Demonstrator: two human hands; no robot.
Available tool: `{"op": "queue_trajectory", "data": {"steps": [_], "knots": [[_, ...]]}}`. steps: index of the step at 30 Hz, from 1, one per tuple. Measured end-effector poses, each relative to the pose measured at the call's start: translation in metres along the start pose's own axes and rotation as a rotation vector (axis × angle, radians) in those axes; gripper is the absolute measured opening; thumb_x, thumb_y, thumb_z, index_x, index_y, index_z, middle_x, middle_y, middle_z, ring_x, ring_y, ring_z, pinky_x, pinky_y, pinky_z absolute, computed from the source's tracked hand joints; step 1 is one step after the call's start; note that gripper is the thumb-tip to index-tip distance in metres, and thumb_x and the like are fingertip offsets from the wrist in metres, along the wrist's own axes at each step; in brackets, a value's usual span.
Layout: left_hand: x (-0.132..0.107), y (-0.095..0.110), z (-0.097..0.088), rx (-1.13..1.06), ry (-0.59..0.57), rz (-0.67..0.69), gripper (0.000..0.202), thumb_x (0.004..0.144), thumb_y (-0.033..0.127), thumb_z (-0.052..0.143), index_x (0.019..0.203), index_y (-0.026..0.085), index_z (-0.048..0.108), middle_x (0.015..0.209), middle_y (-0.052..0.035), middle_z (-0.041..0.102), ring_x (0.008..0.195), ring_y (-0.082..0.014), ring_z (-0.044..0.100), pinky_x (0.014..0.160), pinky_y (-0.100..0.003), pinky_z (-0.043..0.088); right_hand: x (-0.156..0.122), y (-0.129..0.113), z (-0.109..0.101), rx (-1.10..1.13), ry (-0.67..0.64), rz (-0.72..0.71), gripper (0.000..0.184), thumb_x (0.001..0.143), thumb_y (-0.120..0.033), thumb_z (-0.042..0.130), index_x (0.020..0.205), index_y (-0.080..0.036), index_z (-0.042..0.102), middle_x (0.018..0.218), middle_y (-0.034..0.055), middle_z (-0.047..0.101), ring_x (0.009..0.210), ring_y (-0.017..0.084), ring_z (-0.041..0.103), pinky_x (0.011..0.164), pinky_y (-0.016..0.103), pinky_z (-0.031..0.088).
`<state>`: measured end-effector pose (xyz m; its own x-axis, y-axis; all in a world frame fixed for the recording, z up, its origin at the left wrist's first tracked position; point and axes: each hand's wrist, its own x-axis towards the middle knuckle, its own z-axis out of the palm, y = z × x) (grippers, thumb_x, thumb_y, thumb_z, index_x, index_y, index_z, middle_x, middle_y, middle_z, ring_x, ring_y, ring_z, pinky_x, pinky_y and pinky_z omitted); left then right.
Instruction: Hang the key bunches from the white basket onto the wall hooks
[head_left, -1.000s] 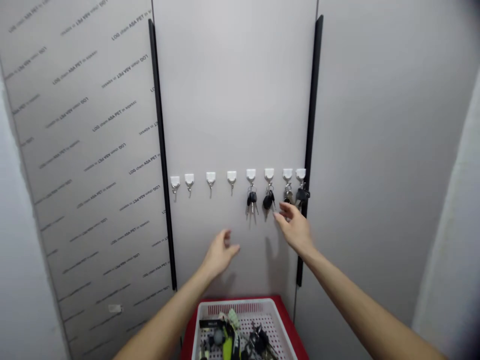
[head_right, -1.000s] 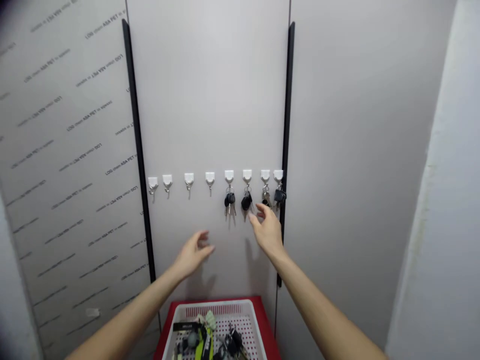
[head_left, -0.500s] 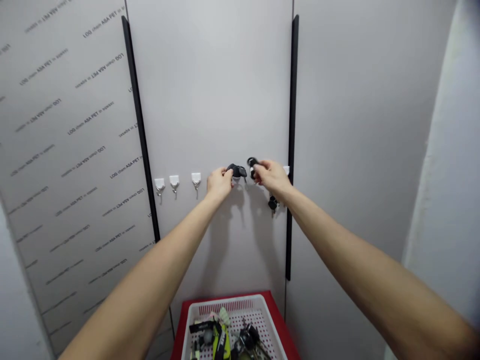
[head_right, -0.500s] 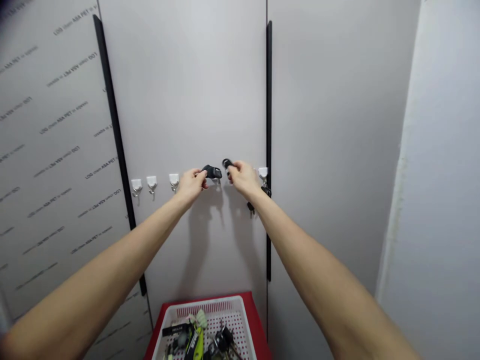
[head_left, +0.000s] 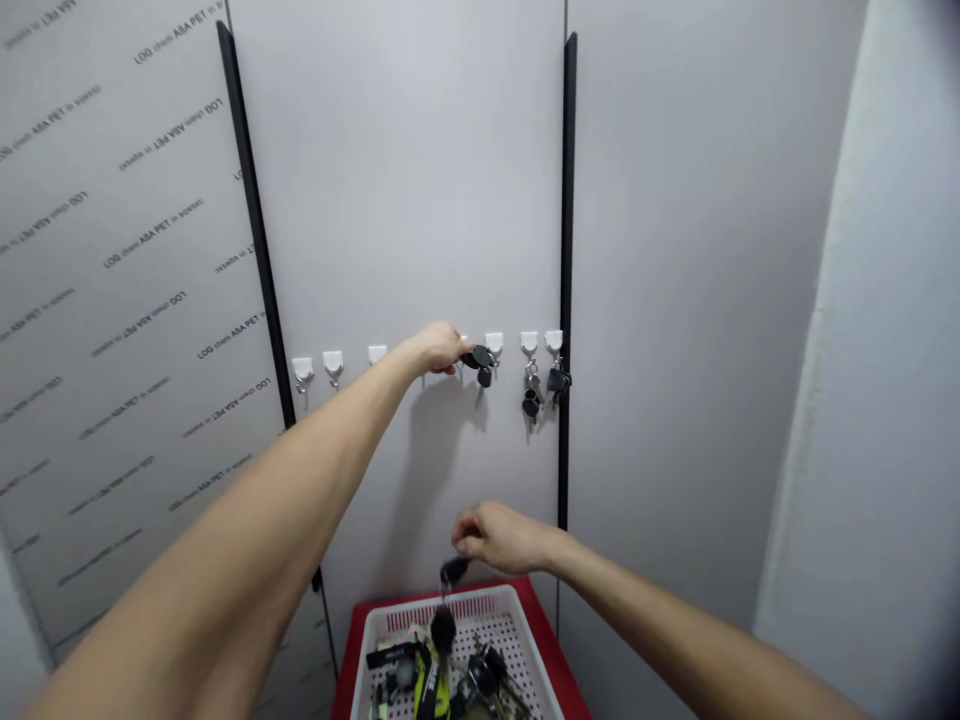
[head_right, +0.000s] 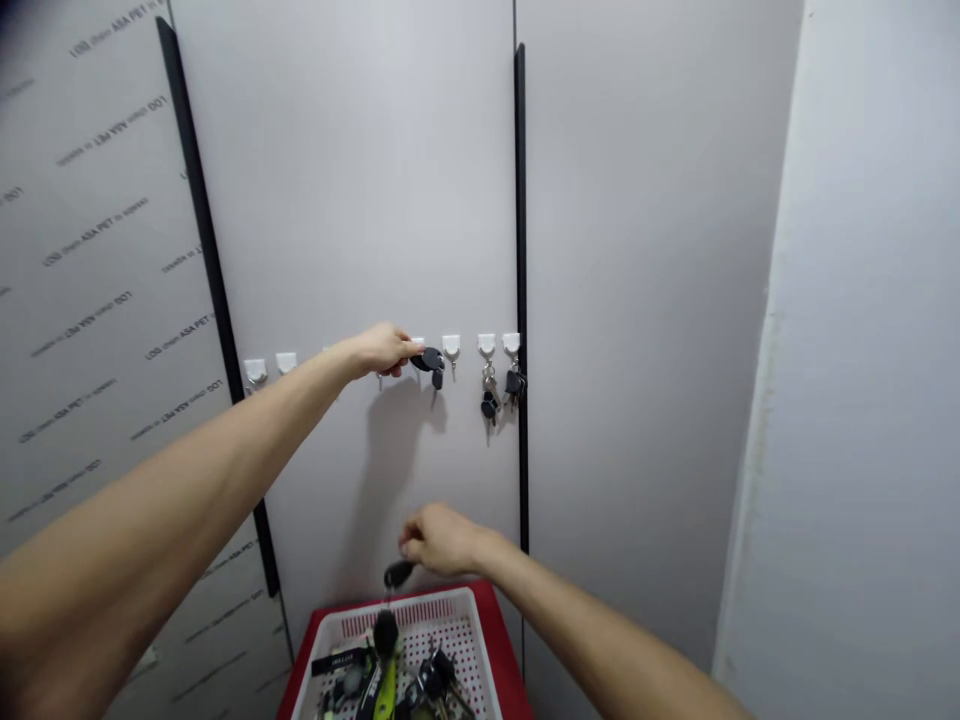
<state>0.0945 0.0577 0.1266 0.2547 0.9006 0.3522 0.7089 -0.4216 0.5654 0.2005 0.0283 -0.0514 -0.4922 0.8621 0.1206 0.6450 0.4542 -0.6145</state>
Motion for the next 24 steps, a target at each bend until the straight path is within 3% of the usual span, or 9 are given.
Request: {"op": "queue_trajectory", "data": {"steps": [2,5,7,11,13,15,18,21,24], "knots": [[-0.011,-0.012,0.003,-0.067,0.029,0.052,0.024,0.062,0.031,0.046,0.047,0.014,0.051,0.031,0.0019,0.04,0.031,-0.0075,0.034,0.039,-0.02,0.026,-0.006,0.004,-0.019,0.015,0.338,0.003,0.021,0.062,-0.023,0.042,0.077,-0.015,0.054,0.072,0.0032,0.056,0.065,0.011,0.049,0.062,0.022,0.037],[-0.04,-0.042,0.019,-0.174,-0.017,0.14,0.027,0.063,0.036,0.042,0.048,0.014,0.048,0.035,0.002,0.042,0.034,-0.0071,0.034,0.037,-0.018,0.024,-0.012,0.01,-0.064,-0.023,0.948,0.083,0.031,0.063,-0.031,0.042,0.089,-0.016,0.05,0.087,0.0063,0.05,0.075,0.014,0.046,0.069,0.026,0.036],[-0.067,-0.067,0.044,-0.199,-0.118,0.124,0.027,0.064,0.037,0.04,0.051,0.015,0.048,0.036,0.0029,0.042,0.035,-0.0068,0.034,0.038,-0.017,0.024,-0.008,0.014,-0.087,-0.097,1.151,0.148,0.038,0.061,-0.035,0.044,0.094,-0.017,0.047,0.092,0.0076,0.046,0.077,0.015,0.045,0.071,0.029,0.035],[-0.124,-0.118,0.117,-0.158,-0.386,0.028,0.024,0.066,0.03,0.035,0.058,0.014,0.052,0.045,0.0027,0.045,0.042,-0.0074,0.039,0.042,-0.017,0.027,0.013,0.019,-0.089,-0.194,1.155,0.255,0.045,0.059,-0.036,0.045,0.1,-0.018,0.043,0.092,0.0086,0.041,0.075,0.017,0.046,0.067,0.029,0.036],[-0.149,-0.144,0.15,-0.069,-0.428,-0.024,0.019,0.064,0.024,0.036,0.062,0.015,0.053,0.055,0.001,0.051,0.053,-0.0096,0.045,0.048,-0.017,0.03,0.022,0.021,-0.084,-0.211,1.18,0.28,0.04,0.059,-0.034,0.044,0.096,-0.018,0.046,0.089,0.0087,0.043,0.072,0.016,0.046,0.065,0.028,0.036],[-0.167,-0.167,0.171,0.032,-0.399,-0.099,0.019,0.059,0.018,0.04,0.073,0.018,0.053,0.065,0.0009,0.054,0.063,-0.0113,0.047,0.055,-0.018,0.032,0.024,0.022,-0.085,-0.199,1.205,0.267,0.032,0.061,-0.031,0.041,0.087,-0.015,0.052,0.081,0.0077,0.047,0.069,0.016,0.047,0.065,0.027,0.035],[-0.184,-0.197,0.183,0.14,-0.394,-0.158,0.024,0.057,0.013,0.04,0.077,0.018,0.051,0.072,0.0007,0.055,0.069,-0.011,0.047,0.061,-0.018,0.032,0.017,0.019,-0.107,-0.155,1.284,0.168,0.026,0.064,-0.03,0.036,0.073,-0.015,0.055,0.069,0.0045,0.052,0.066,0.014,0.047,0.063,0.025,0.035],[-0.19,-0.213,0.184,0.14,-0.394,-0.16,0.021,0.059,0.011,0.037,0.074,0.017,0.05,0.075,0.0004,0.054,0.07,-0.0092,0.046,0.063,-0.016,0.032,0.009,0.008,-0.14,-0.108,1.383,0.061,0.026,0.065,-0.032,0.037,0.072,-0.015,0.055,0.064,0.0019,0.054,0.058,0.011,0.047,0.056,0.022,0.036],[-0.192,-0.22,0.187,0.126,-0.361,-0.142,0.019,0.061,0.012,0.037,0.072,0.017,0.05,0.076,0.0,0.052,0.07,-0.0092,0.047,0.063,-0.016,0.032,0.003,-0.008,-0.162,-0.069,1.302,0.085,0.021,0.064,-0.029,0.04,0.067,-0.014,0.055,0.05,-0.001,0.051,0.041,0.007,0.043,0.043,0.019,0.034]]}}
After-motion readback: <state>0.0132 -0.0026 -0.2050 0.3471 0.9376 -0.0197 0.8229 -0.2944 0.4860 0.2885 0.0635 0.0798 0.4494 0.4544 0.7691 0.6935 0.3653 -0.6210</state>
